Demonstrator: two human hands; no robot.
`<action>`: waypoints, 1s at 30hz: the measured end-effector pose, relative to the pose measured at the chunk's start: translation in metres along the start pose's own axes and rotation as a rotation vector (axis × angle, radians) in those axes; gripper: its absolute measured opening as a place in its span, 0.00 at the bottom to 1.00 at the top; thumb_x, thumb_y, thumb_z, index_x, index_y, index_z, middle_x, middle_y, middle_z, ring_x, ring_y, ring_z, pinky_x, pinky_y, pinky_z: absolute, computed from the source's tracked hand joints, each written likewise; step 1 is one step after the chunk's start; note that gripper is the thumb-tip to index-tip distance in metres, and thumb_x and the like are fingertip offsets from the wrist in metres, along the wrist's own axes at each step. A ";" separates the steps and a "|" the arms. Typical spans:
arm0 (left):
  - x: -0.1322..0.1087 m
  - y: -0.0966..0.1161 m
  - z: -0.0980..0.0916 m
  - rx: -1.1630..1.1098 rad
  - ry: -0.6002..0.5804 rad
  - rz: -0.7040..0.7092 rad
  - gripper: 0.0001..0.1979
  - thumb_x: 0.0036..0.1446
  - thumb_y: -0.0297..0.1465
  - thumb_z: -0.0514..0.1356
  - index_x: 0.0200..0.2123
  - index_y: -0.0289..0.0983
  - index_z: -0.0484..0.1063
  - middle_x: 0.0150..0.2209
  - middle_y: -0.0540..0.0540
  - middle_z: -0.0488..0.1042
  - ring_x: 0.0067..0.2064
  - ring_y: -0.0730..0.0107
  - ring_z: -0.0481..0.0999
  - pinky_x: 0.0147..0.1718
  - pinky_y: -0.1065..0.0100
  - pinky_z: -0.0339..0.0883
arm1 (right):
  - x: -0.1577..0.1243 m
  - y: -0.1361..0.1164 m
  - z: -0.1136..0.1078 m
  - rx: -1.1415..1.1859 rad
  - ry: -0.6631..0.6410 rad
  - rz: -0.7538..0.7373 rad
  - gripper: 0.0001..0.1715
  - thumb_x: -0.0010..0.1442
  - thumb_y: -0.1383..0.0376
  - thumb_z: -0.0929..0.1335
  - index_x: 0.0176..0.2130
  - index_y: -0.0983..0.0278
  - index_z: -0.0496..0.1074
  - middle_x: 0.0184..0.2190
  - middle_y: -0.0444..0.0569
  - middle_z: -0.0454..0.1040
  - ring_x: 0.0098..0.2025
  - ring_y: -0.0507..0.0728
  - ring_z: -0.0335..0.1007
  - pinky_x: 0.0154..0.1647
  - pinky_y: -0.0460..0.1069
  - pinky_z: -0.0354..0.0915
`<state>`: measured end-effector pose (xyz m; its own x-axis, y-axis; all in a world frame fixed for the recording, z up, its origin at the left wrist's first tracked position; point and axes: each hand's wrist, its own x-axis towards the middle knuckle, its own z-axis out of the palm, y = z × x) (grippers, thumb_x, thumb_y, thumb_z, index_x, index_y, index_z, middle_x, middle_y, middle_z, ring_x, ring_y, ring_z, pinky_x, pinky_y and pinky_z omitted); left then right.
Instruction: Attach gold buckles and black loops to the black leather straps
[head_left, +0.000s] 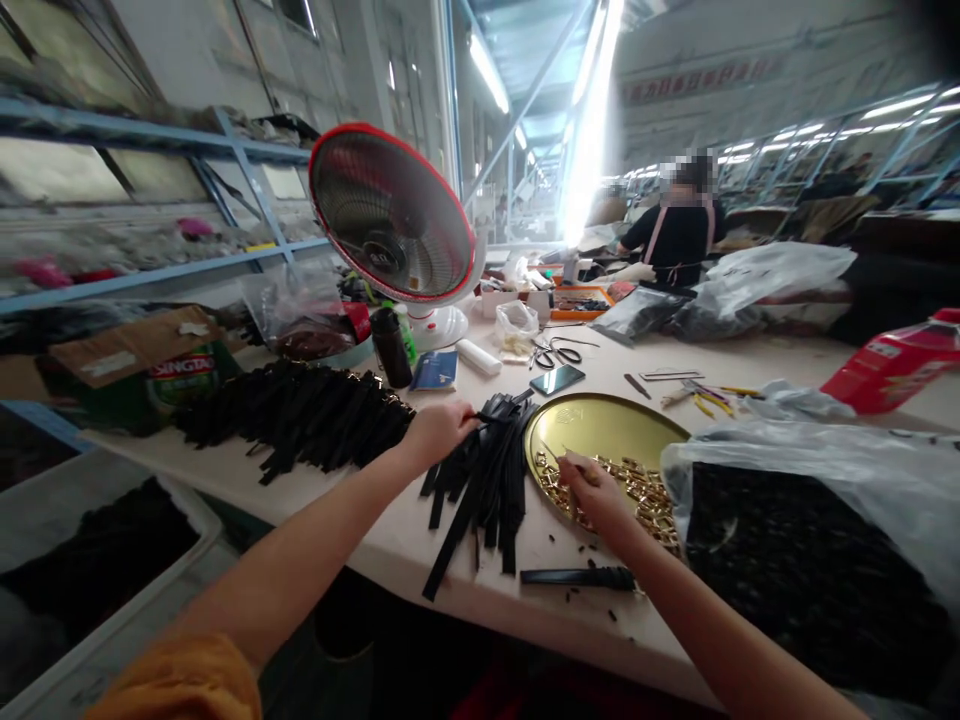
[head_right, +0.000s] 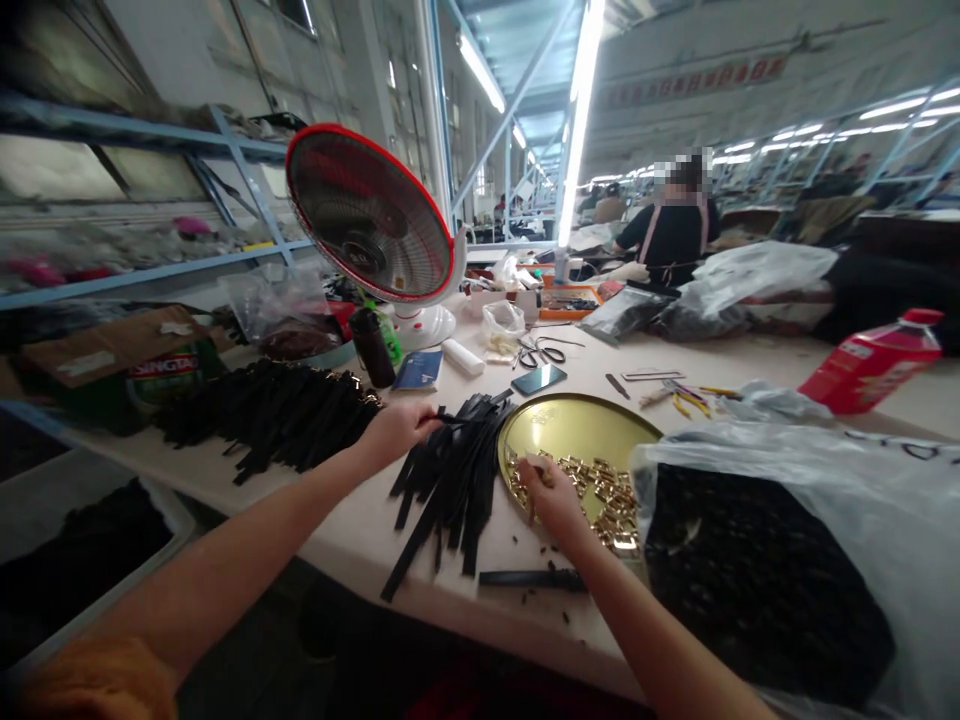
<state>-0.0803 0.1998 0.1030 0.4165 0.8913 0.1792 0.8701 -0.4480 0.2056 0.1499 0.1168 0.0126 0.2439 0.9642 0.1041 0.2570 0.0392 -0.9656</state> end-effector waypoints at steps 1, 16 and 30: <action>-0.008 0.008 0.004 0.026 -0.034 0.042 0.13 0.55 0.40 0.52 0.35 0.37 0.70 0.30 0.44 0.75 0.33 0.63 0.74 0.32 0.68 0.61 | 0.000 0.001 -0.002 0.012 0.022 -0.008 0.27 0.49 0.44 0.63 0.27 0.65 0.68 0.21 0.46 0.68 0.23 0.53 0.62 0.25 0.47 0.58; 0.029 0.021 0.067 0.122 -0.271 0.118 0.18 0.57 0.24 0.49 0.51 0.38 0.63 0.50 0.40 0.67 0.48 0.63 0.69 0.44 0.66 0.62 | -0.022 0.023 -0.027 0.115 0.038 0.086 0.29 0.44 0.44 0.66 0.33 0.67 0.71 0.26 0.50 0.73 0.31 0.58 0.69 0.34 0.51 0.64; 0.078 -0.010 -0.010 -0.418 0.068 -0.125 0.13 0.55 0.35 0.53 0.35 0.31 0.68 0.27 0.46 0.72 0.26 0.74 0.71 0.27 0.72 0.66 | -0.028 0.034 -0.032 0.219 0.066 0.196 0.31 0.42 0.43 0.68 0.34 0.66 0.71 0.28 0.51 0.74 0.32 0.58 0.70 0.32 0.50 0.64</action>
<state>-0.0589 0.2735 0.1242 0.2843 0.9400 0.1886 0.7254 -0.3395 0.5988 0.1813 0.0829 -0.0155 0.3311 0.9401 -0.0815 -0.0071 -0.0839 -0.9964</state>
